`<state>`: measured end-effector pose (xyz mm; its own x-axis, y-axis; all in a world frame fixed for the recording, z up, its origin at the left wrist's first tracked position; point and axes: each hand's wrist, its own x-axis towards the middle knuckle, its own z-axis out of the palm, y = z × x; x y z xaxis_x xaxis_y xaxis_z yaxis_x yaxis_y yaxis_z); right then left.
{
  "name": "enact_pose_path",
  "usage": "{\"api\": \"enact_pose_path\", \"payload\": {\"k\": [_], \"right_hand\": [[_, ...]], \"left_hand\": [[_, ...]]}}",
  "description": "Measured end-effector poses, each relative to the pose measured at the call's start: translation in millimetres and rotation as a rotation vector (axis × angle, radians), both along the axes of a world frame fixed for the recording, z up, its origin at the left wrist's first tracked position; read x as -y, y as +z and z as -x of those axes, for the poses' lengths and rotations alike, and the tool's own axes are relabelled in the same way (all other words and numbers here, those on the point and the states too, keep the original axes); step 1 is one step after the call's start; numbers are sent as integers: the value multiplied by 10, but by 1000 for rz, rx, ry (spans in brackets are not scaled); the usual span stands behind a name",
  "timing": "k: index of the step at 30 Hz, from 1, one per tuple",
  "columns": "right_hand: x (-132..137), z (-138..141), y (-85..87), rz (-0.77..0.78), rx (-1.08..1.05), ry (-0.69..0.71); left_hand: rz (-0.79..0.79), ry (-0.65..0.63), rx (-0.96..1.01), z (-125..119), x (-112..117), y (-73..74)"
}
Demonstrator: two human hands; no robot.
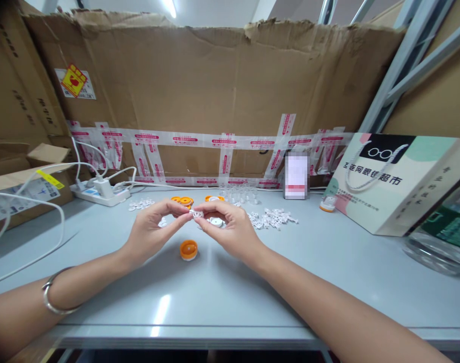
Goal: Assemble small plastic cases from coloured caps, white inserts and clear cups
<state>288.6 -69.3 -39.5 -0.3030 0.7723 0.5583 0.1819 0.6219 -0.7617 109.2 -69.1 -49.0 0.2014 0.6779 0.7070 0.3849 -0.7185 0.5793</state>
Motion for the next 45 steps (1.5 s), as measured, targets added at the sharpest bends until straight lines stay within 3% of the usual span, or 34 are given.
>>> {"api": "enact_pose_path", "payload": {"k": [3, 8, 10, 14, 17, 19, 25, 31, 35, 41, 45], "right_hand": [[-9, 6, 2, 76, -67, 32], [-78, 3, -10, 223, -113, 98], [-102, 4, -19, 290, -128, 123], [-117, 10, -30, 342, -173, 164], [-121, 11, -31, 333, -178, 167], [-128, 11, -31, 345, -173, 146], [-141, 10, -21, 397, -197, 58], [-117, 17, -3, 447, -156, 117], [-145, -1, -21, 442, -108, 94], [-213, -21, -79, 510, -103, 22], [-208, 13, -134, 485, -50, 90]], "left_hand": [[-66, 10, -56, 2, -26, -20], [-319, -33, -206, 23, -100, -68], [-338, -37, -221, 28, -106, -70], [-53, -23, -92, 17, -79, -38], [257, -156, 30, -1, -71, -16], [382, -243, 74, -9, -74, -9], [489, -301, 81, -10, -73, 3], [506, -297, 78, -29, -77, -14], [524, -324, -83, 59, -166, 16], [505, -339, -692, 281, -246, 112], [436, -337, -749, 251, -196, 71]]}}
